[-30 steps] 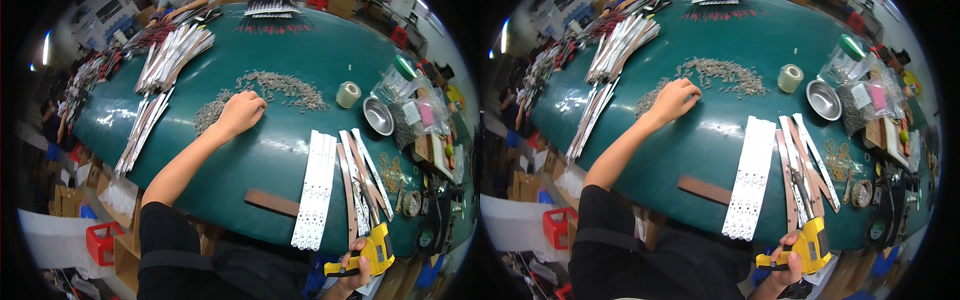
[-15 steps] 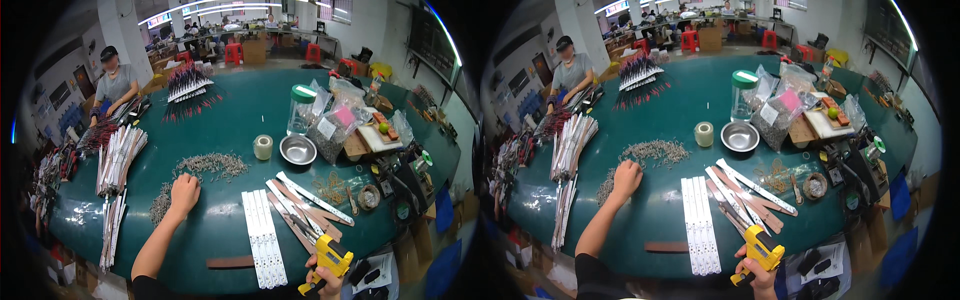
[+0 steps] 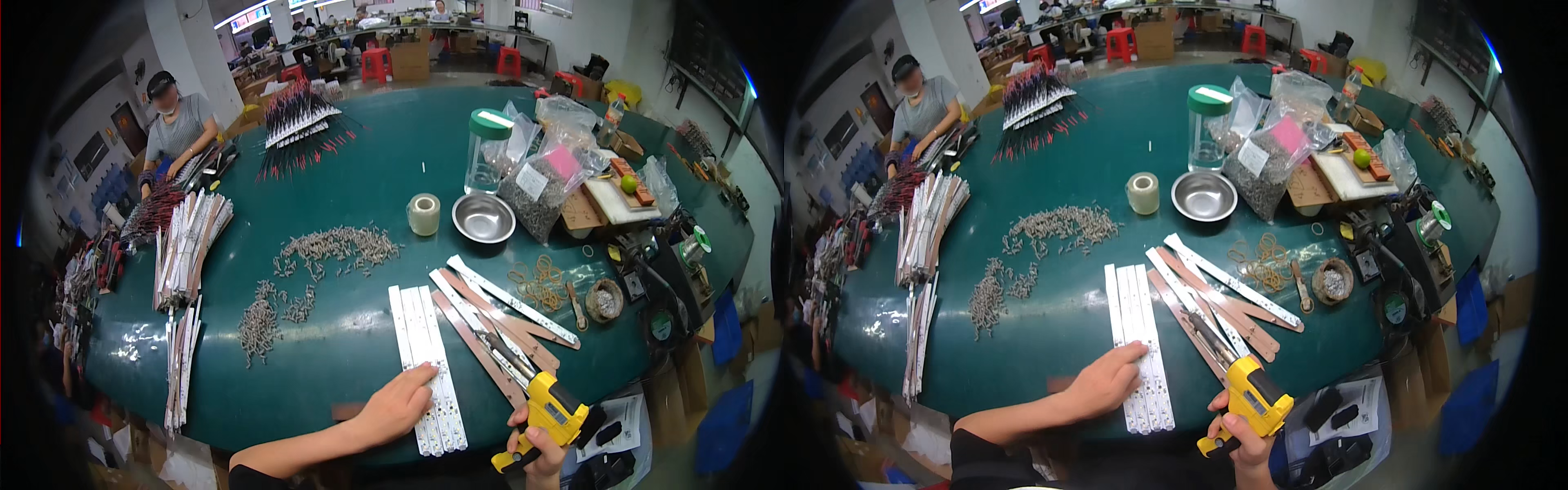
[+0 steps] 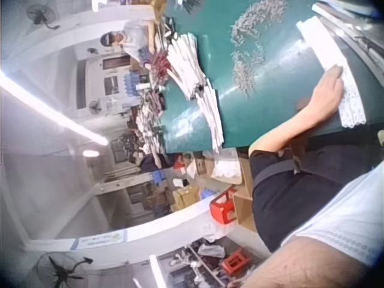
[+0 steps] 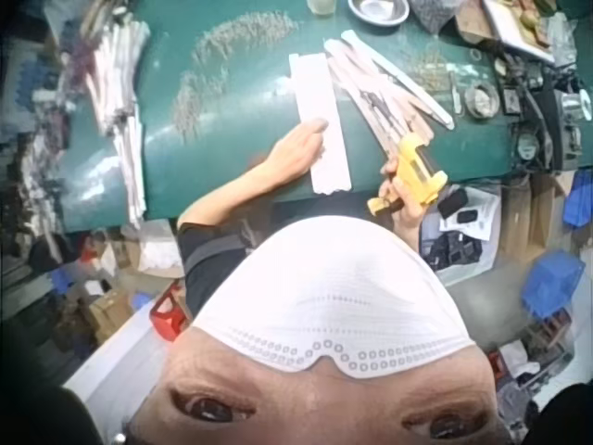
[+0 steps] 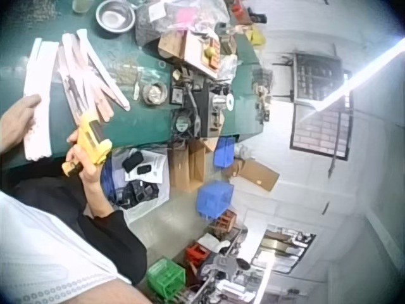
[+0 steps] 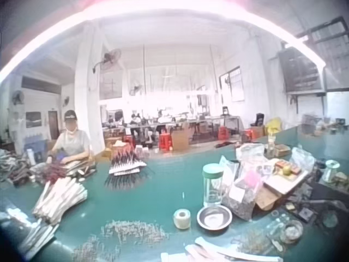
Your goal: The person aligns LED strips on the table, places small electronic components onto each strip by hand, and solders them in place using a soldering gun.
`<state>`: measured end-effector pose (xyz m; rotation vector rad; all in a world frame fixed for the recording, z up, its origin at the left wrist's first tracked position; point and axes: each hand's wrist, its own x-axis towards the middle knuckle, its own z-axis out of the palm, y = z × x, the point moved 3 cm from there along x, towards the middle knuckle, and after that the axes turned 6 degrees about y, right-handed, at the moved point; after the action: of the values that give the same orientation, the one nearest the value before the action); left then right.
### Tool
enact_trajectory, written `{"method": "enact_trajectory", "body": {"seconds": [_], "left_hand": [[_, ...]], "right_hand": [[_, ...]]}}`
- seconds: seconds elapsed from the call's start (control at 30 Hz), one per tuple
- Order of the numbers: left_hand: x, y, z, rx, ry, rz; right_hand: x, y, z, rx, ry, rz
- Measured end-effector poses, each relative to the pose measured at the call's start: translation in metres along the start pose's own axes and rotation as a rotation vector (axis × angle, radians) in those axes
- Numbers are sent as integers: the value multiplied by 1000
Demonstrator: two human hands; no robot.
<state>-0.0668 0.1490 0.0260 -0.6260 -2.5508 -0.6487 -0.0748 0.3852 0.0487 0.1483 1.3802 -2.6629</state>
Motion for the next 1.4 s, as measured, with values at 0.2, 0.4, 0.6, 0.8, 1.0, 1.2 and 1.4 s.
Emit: {"method": "enact_trajectory", "body": {"seconds": [0.2,0.4,0.6,0.8,1.0,1.2,1.4], "left_hand": [[-8,-9,-3,-97,-37,-65],[-2,-20,-15,-141,-10,-23],[27,-31,2,-273,-82,37],[15,-31,14,-520,-297,-168],[-6,-39,0,-498,-243,17],[-15,-27,-54,-425,120,42],[-66,12,-120,-321,50,-177]], "right_hand": [[-3,-1,-1,-54,30,-35],[-1,-9,-5,-108,-79,-93],[-2,-8,-7,-93,-61,-73],[-9,-6,-21,-128,-21,-44],[8,2,-12,87,-277,176],[21,26,6,47,-291,175],[21,29,14,22,-311,183]]}}
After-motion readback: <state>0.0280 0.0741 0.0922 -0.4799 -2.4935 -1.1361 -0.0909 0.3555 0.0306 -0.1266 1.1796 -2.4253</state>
